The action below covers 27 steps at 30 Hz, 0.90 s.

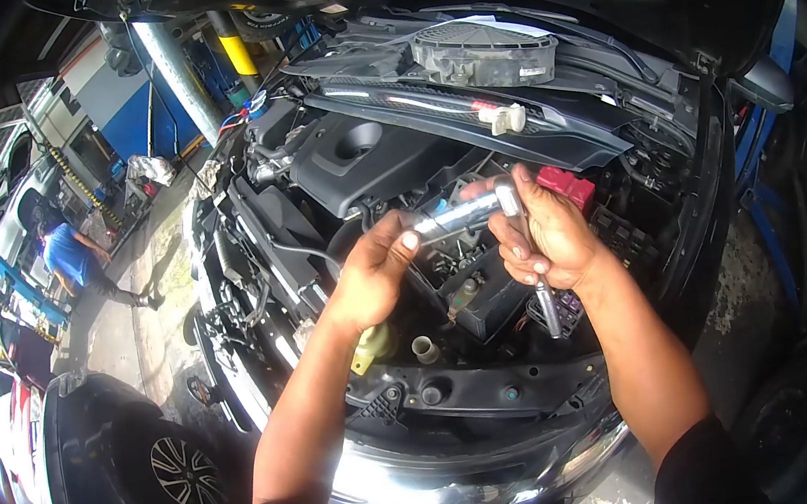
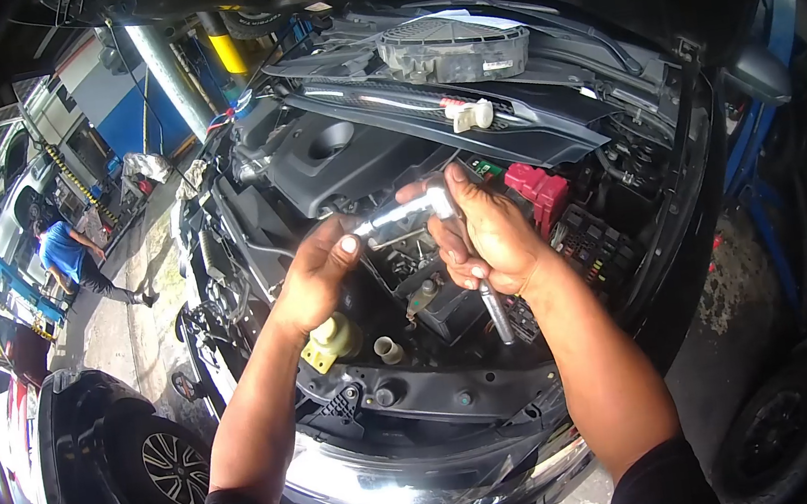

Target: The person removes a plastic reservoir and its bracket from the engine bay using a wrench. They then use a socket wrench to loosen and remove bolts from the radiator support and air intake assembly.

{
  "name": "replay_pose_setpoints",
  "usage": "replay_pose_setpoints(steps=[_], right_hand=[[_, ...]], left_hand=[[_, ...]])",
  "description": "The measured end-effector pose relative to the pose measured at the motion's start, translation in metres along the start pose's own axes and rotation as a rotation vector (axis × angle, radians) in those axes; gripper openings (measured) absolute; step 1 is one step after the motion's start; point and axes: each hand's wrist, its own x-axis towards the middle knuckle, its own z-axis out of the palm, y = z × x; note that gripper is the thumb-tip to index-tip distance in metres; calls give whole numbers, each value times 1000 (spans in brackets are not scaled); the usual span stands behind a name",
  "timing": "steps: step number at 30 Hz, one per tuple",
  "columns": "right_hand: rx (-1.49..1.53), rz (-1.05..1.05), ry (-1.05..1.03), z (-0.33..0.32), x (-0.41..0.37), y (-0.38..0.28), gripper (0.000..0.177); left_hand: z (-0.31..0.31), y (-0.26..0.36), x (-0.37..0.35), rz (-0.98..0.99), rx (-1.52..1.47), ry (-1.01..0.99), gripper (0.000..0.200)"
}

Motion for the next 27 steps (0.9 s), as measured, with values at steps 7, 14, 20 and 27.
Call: replay_pose_setpoints(steps=[7, 14, 20, 27], right_hand=[[-152, -110, 76, 7, -6, -1, 36], [-185, -336, 230, -8, -26, -30, 11], [-159, -471, 375, -16, -20, -26, 13], [-255, -397, 397, -16, -16, -20, 12]], left_hand=[[4, 27, 2, 108, 451, -36, 27], [-19, 30, -6, 123, 526, 139, 23], [-10, -38, 10, 224, 1002, -38, 28], [27, -50, 54, 437, 1034, -343, 30]])
